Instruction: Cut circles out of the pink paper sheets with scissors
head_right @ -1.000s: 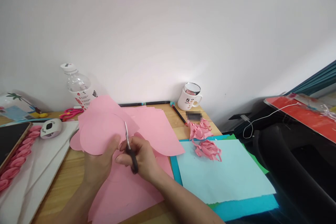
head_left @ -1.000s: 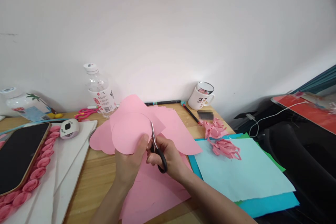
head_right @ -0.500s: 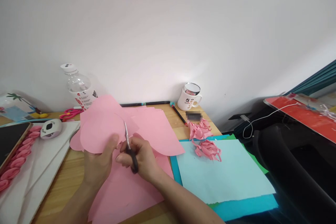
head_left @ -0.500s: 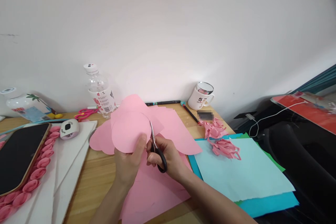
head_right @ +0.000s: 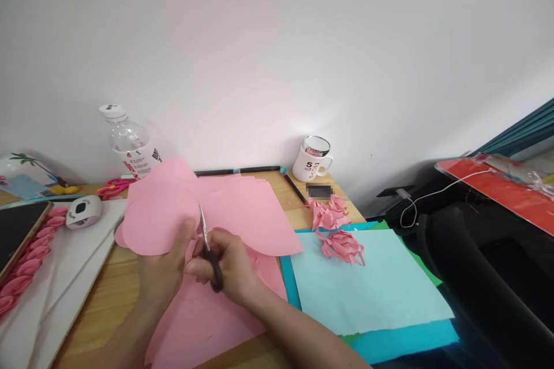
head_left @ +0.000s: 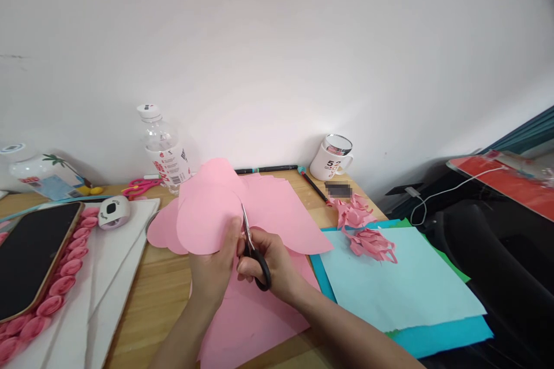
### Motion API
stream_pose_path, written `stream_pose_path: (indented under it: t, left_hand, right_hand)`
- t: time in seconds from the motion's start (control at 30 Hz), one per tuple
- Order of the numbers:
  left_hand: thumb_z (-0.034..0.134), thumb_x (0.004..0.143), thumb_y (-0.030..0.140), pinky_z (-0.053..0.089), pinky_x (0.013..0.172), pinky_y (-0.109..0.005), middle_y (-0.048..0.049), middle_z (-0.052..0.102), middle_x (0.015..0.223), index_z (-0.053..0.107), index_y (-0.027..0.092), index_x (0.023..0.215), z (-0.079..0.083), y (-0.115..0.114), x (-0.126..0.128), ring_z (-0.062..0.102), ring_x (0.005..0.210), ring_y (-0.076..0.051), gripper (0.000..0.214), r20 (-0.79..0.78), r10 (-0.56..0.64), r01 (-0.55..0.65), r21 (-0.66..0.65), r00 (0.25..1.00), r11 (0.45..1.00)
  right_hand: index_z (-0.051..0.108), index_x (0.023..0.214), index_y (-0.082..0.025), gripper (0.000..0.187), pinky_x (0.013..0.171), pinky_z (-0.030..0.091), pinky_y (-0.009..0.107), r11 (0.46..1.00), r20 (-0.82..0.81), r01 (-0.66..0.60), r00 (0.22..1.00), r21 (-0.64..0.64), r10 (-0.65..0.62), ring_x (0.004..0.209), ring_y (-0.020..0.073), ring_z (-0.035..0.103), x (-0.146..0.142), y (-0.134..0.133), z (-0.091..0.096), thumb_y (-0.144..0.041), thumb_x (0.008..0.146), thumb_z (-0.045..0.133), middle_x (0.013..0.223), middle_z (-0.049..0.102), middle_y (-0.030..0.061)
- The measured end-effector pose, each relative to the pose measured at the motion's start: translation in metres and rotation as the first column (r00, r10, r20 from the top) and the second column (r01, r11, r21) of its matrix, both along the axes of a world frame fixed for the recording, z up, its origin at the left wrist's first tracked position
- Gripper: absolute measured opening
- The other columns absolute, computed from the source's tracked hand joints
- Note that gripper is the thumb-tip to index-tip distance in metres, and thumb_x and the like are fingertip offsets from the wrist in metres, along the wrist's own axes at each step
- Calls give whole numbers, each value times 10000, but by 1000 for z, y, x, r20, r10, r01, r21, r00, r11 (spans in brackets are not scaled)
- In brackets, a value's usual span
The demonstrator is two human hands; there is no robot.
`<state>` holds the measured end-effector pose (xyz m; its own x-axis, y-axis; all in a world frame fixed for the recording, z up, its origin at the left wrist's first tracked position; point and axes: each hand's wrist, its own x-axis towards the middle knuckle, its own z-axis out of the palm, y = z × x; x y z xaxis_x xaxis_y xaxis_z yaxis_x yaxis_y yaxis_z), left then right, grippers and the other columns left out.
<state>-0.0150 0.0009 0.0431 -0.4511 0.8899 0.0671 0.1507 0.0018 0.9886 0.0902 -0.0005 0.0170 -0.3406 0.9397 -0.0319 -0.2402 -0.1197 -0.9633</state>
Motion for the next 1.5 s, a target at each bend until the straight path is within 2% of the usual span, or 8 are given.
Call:
stream_pose_path:
  t: [0.07, 0.27, 0.4, 0.63, 0.77, 0.93, 1.17, 1.5]
  left_hand:
    - [694, 622, 422, 421, 341, -231, 3, 568, 462, 568, 197, 516, 1, -1, 1, 551, 435, -152, 279, 23, 14, -12, -52, 1000, 999]
    - [695, 621, 392, 515, 471, -237, -16, 646, 543, 627, 176, 559, -6, 2, -4, 610, 509, -159, 235, 67, -135, 138, -36, 989, 990]
    - [692, 631, 390, 521, 478, -240, -15, 653, 542, 624, 186, 552, -8, 1, -5, 615, 507, -162, 230, 72, -157, 159, -21, 985, 987]
    - [709, 615, 397, 542, 529, -248, -30, 677, 602, 630, 178, 577, -8, 2, -4, 657, 589, -185, 236, 89, -126, 128, -16, 988, 992]
    - [705, 621, 391, 523, 487, -237, -23, 661, 561, 616, 178, 550, -10, 2, -5, 631, 532, -169, 241, 93, -142, 145, -32, 985, 989]
    - [696, 638, 373, 528, 511, -225, -18, 658, 571, 607, 180, 549, -10, 2, -6, 635, 555, -162, 230, 76, -147, 149, -21, 986, 989]
    - [664, 657, 381, 516, 464, -214, -6, 635, 515, 584, 188, 511, -5, 1, -5, 623, 500, -154, 256, 60, -175, 176, -17, 983, 984]
    - [658, 680, 397, 481, 397, -223, 16, 569, 464, 557, 192, 506, -4, 0, -2, 551, 419, -131, 287, 123, -201, 200, 19, 972, 980]
  right_hand:
    - [497, 631, -176, 326, 417, 340, 198, 1000, -6, -7, 1000, 12, 7, 425, 71, 434, 0, 0, 0, -347, 604, 774, 479, 513, -66]
    - [495, 643, -170, 448, 468, 314, 216, 998, 21, 44, 999, 42, -45, 513, 80, 402, 4, 2, -1, -434, 528, 837, 557, 509, -45]
    - [481, 648, -177, 483, 460, 292, 217, 999, 2, 17, 1000, 44, -18, 517, 85, 390, 5, 3, 0, -480, 526, 837, 559, 487, -47]
    - [507, 676, -177, 486, 454, 289, 213, 998, 19, 8, 1000, 57, -10, 513, 82, 374, 6, 2, -2, -520, 533, 820, 558, 474, -51]
    - [527, 679, -167, 470, 464, 309, 216, 998, -8, 2, 1000, 60, -2, 515, 83, 393, 6, 3, -3, -504, 537, 823, 576, 500, -40]
    - [544, 669, -164, 445, 471, 327, 218, 998, 5, -6, 1000, 57, 5, 515, 85, 401, 6, 3, -2, -490, 542, 819, 562, 499, -42]
    - [516, 624, -175, 414, 441, 337, 217, 1000, 34, 3, 999, 3, -4, 465, 80, 403, 5, 2, 5, -447, 536, 815, 501, 496, -55]
    - [536, 678, -172, 347, 431, 342, 209, 998, -6, 25, 1000, -61, -26, 439, 74, 417, 2, 1, 6, -338, 534, 804, 475, 516, -66]
